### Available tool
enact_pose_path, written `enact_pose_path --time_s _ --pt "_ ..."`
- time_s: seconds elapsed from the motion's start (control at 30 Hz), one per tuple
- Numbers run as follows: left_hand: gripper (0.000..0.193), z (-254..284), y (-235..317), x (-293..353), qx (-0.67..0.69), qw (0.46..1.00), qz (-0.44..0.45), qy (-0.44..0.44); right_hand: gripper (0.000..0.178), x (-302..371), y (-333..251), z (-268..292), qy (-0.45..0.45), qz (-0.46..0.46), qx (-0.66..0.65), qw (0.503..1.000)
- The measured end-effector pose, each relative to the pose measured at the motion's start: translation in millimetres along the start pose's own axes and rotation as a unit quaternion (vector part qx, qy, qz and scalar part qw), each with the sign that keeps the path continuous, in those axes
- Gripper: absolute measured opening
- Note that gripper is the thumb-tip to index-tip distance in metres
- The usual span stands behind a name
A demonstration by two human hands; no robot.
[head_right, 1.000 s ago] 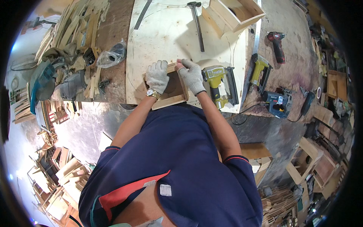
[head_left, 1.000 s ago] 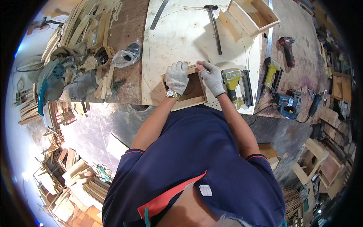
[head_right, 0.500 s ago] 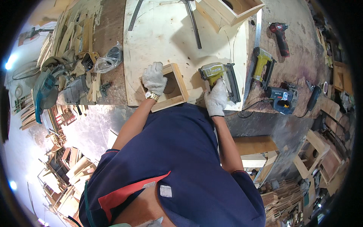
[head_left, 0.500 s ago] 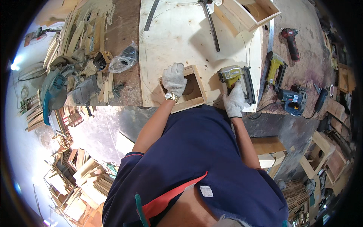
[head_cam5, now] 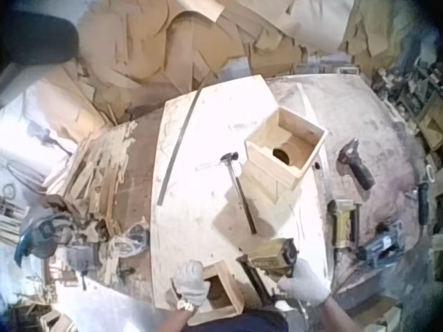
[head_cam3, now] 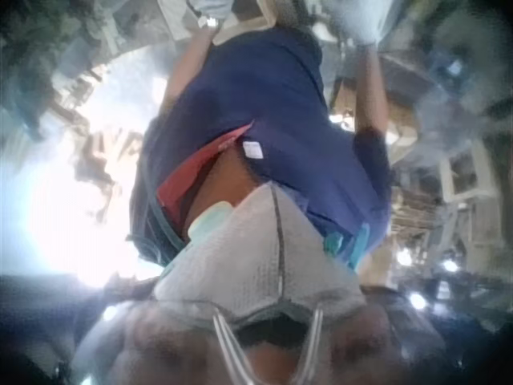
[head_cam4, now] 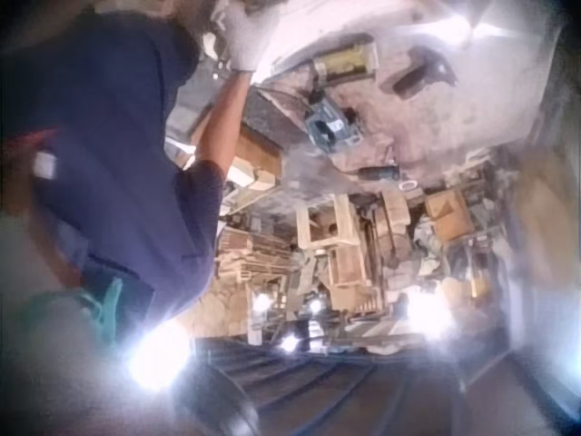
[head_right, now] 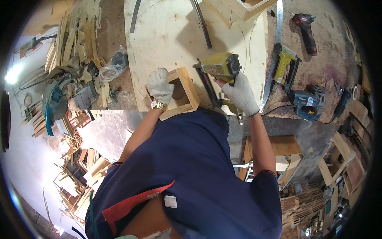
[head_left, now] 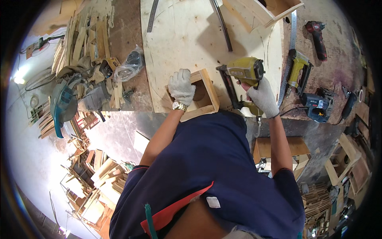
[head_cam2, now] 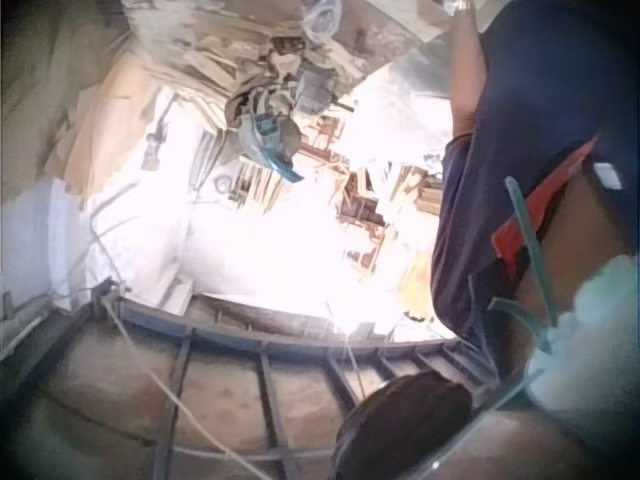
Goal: The person assembles small wooden boxes by cutting wood pieces, aligning them, and fastening them with a nail gun and hammer. The person repeatedly positions wood pieces, uses a nail gun to secure joints, and hammers nails to reinforce the structure.
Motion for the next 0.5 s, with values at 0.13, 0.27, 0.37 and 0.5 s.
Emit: enact_pose_path --time_s 0.13,0.27,0.37,0.5 --pt "0.048 6 3 -2 0.030 0.999 0.004 0.012 0.033 -23 17 -1 -0.083 -0.060 -0.149 0.984" --pt "0.048 3 2 -2 0.025 0.999 0.002 0.020 0.039 -41 20 -7 -0.124 -0.050 -0.187 0.973" --pt "0.048 3 1 -3 0.028 0.999 0.000 0.019 0.041 -44 19 -10 -0.132 -0.055 -0.212 0.967" --pt "0.048 7 3 -3 0.027 1.000 0.003 0.013 0.045 -48 23 -8 -0.146 -0.056 -0.217 0.964"
Point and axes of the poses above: each hand's wrist, its own x-axis away from the middle knuckle, its own z-axis out of the back of the hand, y = z × x, the point moved 2 cm from there along -x, towards the middle knuckle, and after that the axes turned 13 degrees about -y, right-handed, at the moved point
